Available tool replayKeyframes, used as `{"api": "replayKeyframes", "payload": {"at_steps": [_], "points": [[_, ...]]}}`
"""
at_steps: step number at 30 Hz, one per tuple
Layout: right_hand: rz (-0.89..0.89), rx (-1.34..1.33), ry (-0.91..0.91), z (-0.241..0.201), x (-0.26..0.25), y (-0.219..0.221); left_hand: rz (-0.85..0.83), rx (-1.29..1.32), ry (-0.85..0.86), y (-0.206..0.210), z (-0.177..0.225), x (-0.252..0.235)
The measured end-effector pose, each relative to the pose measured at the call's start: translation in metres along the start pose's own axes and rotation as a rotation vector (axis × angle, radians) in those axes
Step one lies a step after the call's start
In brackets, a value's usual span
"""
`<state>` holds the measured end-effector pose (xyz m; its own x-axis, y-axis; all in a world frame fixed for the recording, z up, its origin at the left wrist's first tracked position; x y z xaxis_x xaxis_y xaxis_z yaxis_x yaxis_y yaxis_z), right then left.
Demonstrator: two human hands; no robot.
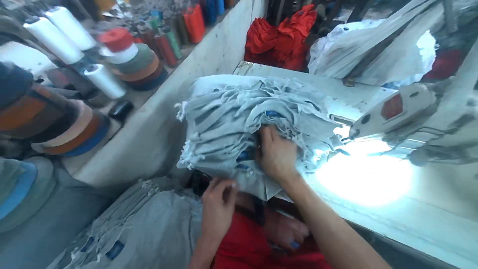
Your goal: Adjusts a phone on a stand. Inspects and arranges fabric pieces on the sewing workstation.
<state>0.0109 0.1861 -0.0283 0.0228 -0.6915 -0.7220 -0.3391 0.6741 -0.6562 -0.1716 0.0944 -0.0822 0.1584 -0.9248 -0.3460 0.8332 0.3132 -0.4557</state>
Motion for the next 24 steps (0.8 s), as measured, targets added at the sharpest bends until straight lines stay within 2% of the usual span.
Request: {"api": "replayKeyframes", "payload": {"at_steps": [3,8,12,18,21,24], "points": [[0.017,-0.05,-0.091,0.001,0.016,0.001,0.093,-0.043,0.088,-0.002,0.001,-0.016],[-0.15,-0.125,-0.078,0.003,0.032,-0.015,0.151,-0.186,0.21,0.0,0.002,-0.034],[-0.245,-0.143,-0.002,0.005,0.043,-0.034,0.11,-0.25,0.23,0.0,0.005,-0.042],[-0.285,-0.186,0.059,0.005,0.063,-0.047,0.103,-0.378,0.233,0.007,0.014,-0.058],[-0.267,-0.188,0.036,0.002,0.07,-0.051,0.043,-0.426,0.254,-0.008,0.02,-0.06],[-0.222,-0.199,0.004,-0.007,0.075,-0.049,0.013,-0.35,0.248,-0.027,0.015,-0.048]]}}
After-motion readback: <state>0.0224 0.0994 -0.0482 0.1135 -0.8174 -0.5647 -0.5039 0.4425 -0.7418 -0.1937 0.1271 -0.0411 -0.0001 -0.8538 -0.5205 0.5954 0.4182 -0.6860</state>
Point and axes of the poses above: each hand's wrist, its own x-axis away from the middle knuckle, its own y-axis out of the palm, z = x × y, the point moved 2 cm from there along -x, towards the middle knuckle, and after that the axes turned 10 degrees about z, right-handed, at the moved point
